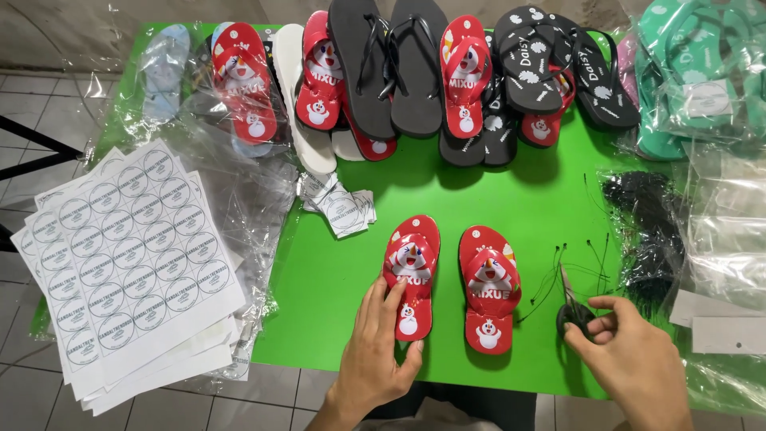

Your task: Packaging flip-flops into plastic bags and trimming excess rubber from the straps using scissors.

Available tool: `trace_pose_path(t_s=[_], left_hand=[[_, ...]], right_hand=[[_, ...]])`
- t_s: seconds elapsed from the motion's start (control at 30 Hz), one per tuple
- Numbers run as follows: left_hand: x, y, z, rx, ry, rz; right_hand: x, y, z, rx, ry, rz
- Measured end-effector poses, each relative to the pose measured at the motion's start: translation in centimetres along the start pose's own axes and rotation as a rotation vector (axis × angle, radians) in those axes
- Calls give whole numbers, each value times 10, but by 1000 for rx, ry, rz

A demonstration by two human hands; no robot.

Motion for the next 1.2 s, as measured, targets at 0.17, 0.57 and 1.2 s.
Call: trace_pose_path(t_s=[0.17,0.57,1.2], left_hand=[[-3,0,-4,-16,-8,59],[-2,4,-8,62,-96,-10],[-1,4,-6,76,-82,-5]], right_hand=[[-38,-2,-7,66,111,-45],[-31,12,-35,120,781,33],[-127,59,31,749,1936,-365]])
Point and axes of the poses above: each hand's wrist, its own y-axis towards the middle knuckle, its own z-axis out of the palm, x = y × z, the point moved 1 cm from there along y, towards the middle knuckle, and after that the axes turned 2 degrees about -x, right-handed, at the moved point
